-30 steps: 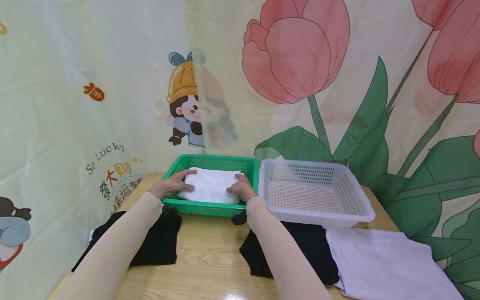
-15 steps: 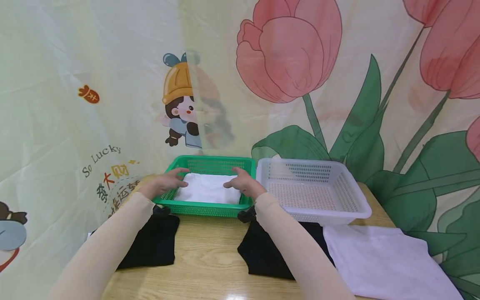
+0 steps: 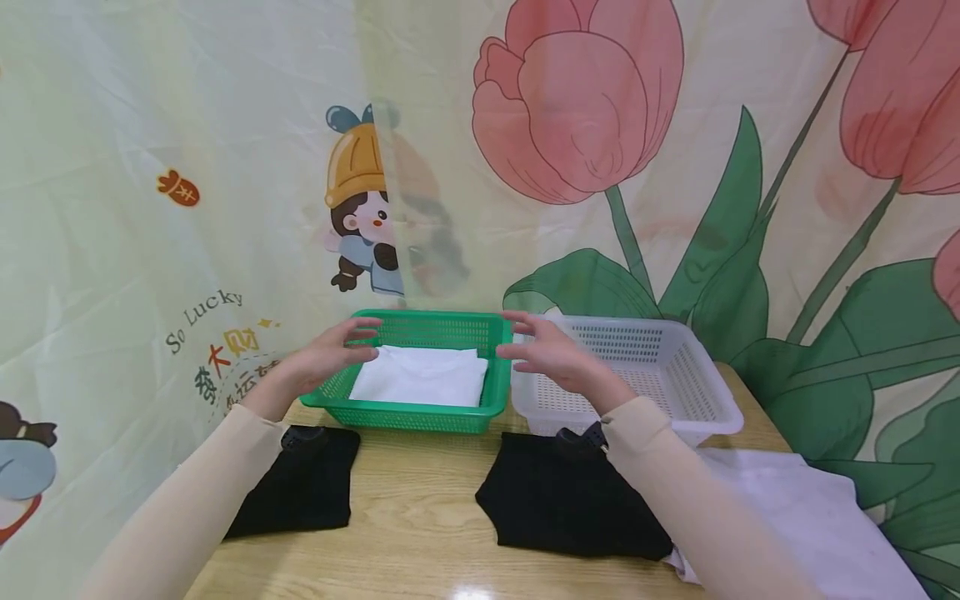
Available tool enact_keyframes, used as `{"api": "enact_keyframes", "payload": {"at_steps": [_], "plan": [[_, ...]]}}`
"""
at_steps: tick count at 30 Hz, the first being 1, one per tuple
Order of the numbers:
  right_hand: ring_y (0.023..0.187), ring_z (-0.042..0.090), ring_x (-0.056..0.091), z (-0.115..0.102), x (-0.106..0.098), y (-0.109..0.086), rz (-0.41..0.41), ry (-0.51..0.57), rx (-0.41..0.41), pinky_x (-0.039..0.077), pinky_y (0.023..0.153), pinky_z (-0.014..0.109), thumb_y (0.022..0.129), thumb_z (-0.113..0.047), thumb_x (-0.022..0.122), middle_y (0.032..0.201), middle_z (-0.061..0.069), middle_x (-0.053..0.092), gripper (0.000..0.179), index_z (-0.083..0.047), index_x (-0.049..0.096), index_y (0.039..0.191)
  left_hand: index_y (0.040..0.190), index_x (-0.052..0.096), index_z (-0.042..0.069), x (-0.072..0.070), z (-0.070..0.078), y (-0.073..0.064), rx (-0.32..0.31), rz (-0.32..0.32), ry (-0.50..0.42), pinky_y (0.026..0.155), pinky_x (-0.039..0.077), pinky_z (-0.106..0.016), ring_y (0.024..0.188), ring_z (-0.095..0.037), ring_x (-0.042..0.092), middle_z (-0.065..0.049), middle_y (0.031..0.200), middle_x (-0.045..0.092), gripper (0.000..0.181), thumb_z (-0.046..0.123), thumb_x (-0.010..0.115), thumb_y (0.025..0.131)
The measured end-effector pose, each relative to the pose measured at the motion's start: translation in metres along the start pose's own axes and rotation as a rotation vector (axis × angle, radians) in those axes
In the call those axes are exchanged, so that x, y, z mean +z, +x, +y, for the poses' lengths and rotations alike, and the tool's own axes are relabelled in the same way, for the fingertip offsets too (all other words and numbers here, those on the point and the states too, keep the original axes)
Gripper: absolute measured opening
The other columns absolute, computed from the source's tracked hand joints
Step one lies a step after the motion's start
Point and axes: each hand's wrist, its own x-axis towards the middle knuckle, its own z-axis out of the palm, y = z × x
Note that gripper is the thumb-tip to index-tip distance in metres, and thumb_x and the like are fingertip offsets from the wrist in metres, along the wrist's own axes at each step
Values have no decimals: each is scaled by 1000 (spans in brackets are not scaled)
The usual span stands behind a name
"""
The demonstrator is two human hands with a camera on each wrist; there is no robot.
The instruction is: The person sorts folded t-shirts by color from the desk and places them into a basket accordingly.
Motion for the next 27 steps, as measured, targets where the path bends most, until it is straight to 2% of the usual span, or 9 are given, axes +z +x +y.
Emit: {"api": "enact_keyframes", "payload": {"at_steps": [5,10,14,18,25,27], "plan": [[151,45,40,1,-22,-43,39,-26,-47,44,115,54,108,-20,64,173,20,21,77,-14,20,170,163,38,19,17,21,-20,66,2,-30,122,34,-61,154,-41,36,-15,167,35,60,17,64,108],[144,43,48,11,-41,-85,95,-56,-66,54,107,42,107,-23,66,170,22,28,77,-13,21,169,162,41,23,40,35,-39,120,-15,-59,121,37,-60,153,-38,40,-11,167,38,60,22,66,107],[135,26,59,27,-56,-116,116,-93,-68,57,100,31,109,-23,64,169,25,29,76,-11,19,170,160,42,21,63,40,-48,154,-44,-92,119,39,-59,151,-39,42,-10,165,42,59,22,67,107],[126,8,64,44,-70,-144,123,-84,-80,57,98,28,111,-19,59,166,28,31,72,-10,18,169,157,46,23,90,43,-53,176,-71,-119,117,43,-55,149,-38,46,-8,161,46,57,24,70,106],[125,3,64,78,-92,-183,156,-93,-46,58,97,28,112,-16,56,149,-7,53,63,-17,26,167,157,48,23,139,50,-53,193,-156,-172,115,47,-51,147,-36,48,-7,159,48,56,21,70,105],[125,3,65,89,-99,-194,159,-93,-30,59,96,28,112,-15,55,147,-10,53,62,-17,26,167,157,47,22,153,50,-51,192,-186,-187,115,47,-52,146,-36,48,-9,160,47,56,21,69,106]]}}
